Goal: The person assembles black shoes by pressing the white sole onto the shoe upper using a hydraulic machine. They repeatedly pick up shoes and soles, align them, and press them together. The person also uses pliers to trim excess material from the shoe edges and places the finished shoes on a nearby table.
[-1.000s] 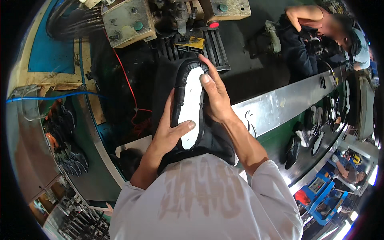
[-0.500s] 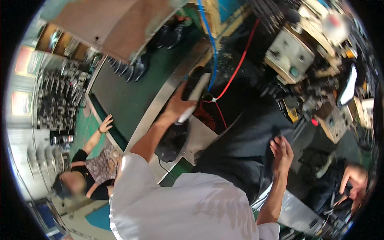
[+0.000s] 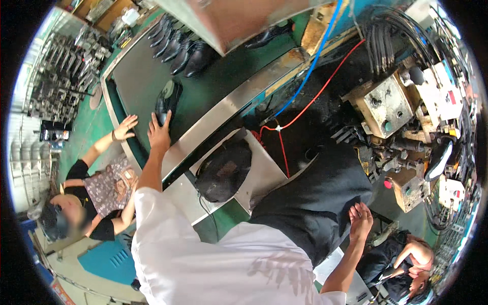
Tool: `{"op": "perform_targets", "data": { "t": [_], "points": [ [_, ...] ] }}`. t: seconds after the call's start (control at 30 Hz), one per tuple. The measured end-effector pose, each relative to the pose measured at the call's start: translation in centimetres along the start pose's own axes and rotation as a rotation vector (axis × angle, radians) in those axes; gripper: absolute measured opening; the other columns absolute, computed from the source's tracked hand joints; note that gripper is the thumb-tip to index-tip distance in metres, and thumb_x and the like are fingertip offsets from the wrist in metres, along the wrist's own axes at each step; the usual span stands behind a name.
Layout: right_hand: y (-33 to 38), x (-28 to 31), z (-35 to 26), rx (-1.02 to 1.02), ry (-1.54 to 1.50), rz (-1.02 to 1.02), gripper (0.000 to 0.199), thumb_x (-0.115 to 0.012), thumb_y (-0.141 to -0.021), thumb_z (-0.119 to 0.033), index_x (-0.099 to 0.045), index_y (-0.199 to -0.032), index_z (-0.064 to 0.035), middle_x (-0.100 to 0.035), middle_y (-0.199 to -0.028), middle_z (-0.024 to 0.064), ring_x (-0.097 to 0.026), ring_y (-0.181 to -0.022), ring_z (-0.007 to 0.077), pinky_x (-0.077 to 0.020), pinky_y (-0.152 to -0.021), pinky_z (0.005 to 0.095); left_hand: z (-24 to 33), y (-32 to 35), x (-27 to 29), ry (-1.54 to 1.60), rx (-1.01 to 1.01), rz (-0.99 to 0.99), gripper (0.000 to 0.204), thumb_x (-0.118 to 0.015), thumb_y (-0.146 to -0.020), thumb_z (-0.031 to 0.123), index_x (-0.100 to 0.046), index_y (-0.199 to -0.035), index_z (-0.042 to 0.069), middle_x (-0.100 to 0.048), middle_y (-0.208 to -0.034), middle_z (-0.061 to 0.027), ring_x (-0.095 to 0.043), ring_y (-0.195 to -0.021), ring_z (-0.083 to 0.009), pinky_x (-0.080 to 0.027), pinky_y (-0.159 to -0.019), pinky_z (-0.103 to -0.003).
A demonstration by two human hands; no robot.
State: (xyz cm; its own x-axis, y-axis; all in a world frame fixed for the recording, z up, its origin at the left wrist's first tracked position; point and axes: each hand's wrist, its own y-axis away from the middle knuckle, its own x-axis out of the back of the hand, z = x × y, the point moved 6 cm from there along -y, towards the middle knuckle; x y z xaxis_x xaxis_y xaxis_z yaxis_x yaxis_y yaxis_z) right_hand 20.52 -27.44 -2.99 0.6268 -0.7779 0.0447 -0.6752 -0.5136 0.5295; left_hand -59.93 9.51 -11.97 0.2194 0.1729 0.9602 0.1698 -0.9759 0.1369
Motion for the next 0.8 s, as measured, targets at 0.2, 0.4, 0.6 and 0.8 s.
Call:
{"op": "perform_targets", "data": {
  "t": [0.2,0.4,0.6,0.8],
  "points": [
    [-0.1,-0.4,-2.7,0.037,0.110,-0.061,0.031,-0.069,-0.109,-0.025,-0.067,-0.130,-0.0027,-0.077,-0.113,0.0081,-0.076,-0.097,0.0216,-0.0610,-0.087,0.0375,-5.6,-7.2,1.9,-0.116,0.159,-0.004,0.045,-0.049,-0.112,0.026,-0.056,-0.157,0.030,-0.048,-0.156,-0.0257,-0.052,-0.140,-0.0479,-0.049,-0.108,-0.060],
    [0.4,1.3,-2.4,0.089,0.117,-0.072,0.033,-0.067,-0.111,-0.024,-0.066,-0.134,-0.0010,-0.076,-0.117,0.0087,-0.076,-0.097,0.0205,-0.0614,-0.088,0.0370,8.1,-5.9,5.6,0.031,-0.135,-0.060,0.044,-0.063,-0.098,0.012,-0.066,-0.142,0.011,-0.063,-0.141,-0.0208,-0.064,-0.129,-0.0396,-0.056,-0.103,-0.053],
    [3.6,10.7,1.3,0.131,0.048,0.109,0.040,-0.067,-0.111,-0.027,-0.066,-0.139,0.0015,-0.076,-0.119,0.0100,-0.076,-0.099,0.0195,-0.0627,-0.089,0.0330,23.7,-1.6,17.8,0.351,-0.477,0.209,0.040,-0.064,-0.089,0.003,-0.072,-0.127,0.006,-0.072,-0.125,-0.0227,-0.069,-0.119,-0.0402,-0.056,-0.104,-0.050],
    [14.5,27.6,13.0,0.074,0.189,0.495,0.047,-0.060,-0.111,-0.022,-0.060,-0.146,0.0084,-0.075,-0.125,0.0199,-0.078,-0.102,0.0274,-0.0640,-0.092,0.0373,47.9,15.6,24.2,0.785,-1.246,0.137,0.038,-0.056,-0.102,0.002,-0.069,-0.137,0.000,-0.072,-0.131,-0.0235,-0.070,-0.122,-0.0386,-0.054,-0.107,-0.047]
  ]
}}
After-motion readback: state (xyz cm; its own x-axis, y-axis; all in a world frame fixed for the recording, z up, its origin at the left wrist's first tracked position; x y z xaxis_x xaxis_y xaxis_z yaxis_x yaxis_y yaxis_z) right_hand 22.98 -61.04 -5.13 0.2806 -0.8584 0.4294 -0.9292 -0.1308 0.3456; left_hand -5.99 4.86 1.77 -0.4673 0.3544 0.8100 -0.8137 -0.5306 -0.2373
